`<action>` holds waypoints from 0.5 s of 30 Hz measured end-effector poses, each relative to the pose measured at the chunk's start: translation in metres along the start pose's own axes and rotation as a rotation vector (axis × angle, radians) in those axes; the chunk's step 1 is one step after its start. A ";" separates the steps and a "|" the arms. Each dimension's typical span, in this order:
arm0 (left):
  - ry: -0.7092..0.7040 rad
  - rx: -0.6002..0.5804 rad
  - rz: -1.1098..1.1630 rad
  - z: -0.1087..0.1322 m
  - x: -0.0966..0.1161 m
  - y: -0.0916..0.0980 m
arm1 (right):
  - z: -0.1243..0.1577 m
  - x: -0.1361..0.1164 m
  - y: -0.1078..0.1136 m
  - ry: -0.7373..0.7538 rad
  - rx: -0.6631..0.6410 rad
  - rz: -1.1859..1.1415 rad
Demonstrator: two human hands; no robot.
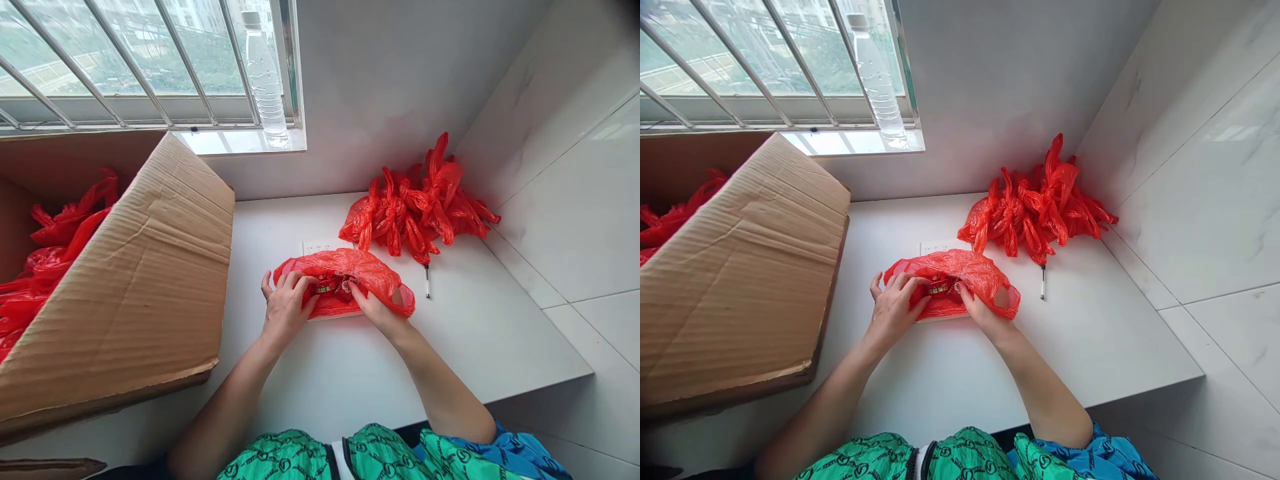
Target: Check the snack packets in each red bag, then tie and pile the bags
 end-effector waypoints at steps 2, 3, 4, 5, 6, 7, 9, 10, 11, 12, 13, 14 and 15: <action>-0.023 -0.016 0.043 0.000 0.004 0.004 | -0.001 -0.002 -0.001 -0.016 -0.012 0.049; -0.042 -0.024 0.069 0.000 0.006 0.006 | -0.002 -0.004 -0.002 -0.021 -0.035 0.040; -0.061 -0.032 0.094 0.000 0.008 0.008 | -0.003 -0.006 -0.005 -0.014 -0.076 0.001; -0.074 -0.036 0.116 0.000 0.010 0.009 | -0.003 -0.009 -0.008 -0.004 -0.126 -0.061; -0.078 -0.038 0.132 0.000 0.011 0.009 | -0.003 -0.010 -0.013 0.005 -0.175 -0.133; -0.074 -0.038 0.143 0.000 0.011 0.008 | -0.002 -0.012 -0.017 0.008 -0.213 -0.200; -0.048 -0.030 0.153 -0.001 0.009 0.005 | 0.000 -0.011 -0.027 0.002 -0.256 -0.283; -0.032 -0.024 0.154 -0.002 0.007 0.003 | 0.001 -0.009 -0.031 -0.004 -0.262 -0.297; -0.019 -0.016 0.150 -0.002 0.005 0.001 | 0.002 -0.008 -0.035 -0.007 -0.268 -0.296; -0.009 -0.005 0.145 -0.003 0.003 -0.001 | 0.003 -0.006 -0.038 -0.008 -0.272 -0.287; 0.000 0.007 0.140 -0.003 0.002 -0.002 | 0.004 -0.004 -0.040 -0.005 -0.278 -0.276; 0.010 0.014 0.138 -0.004 0.000 -0.003 | 0.005 -0.004 -0.042 0.000 -0.284 -0.267; 0.026 0.016 0.142 -0.004 -0.002 -0.004 | 0.006 -0.003 -0.042 0.006 -0.288 -0.260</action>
Point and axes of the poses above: each hand's wrist, its own z-axis away from the middle knuckle, its own y-axis out of the back of the hand, x = y × z, the point moved 5 cm from there along -z, towards the middle knuckle, and after that the axes turned 3 degrees about -y, right-handed, at the moved point
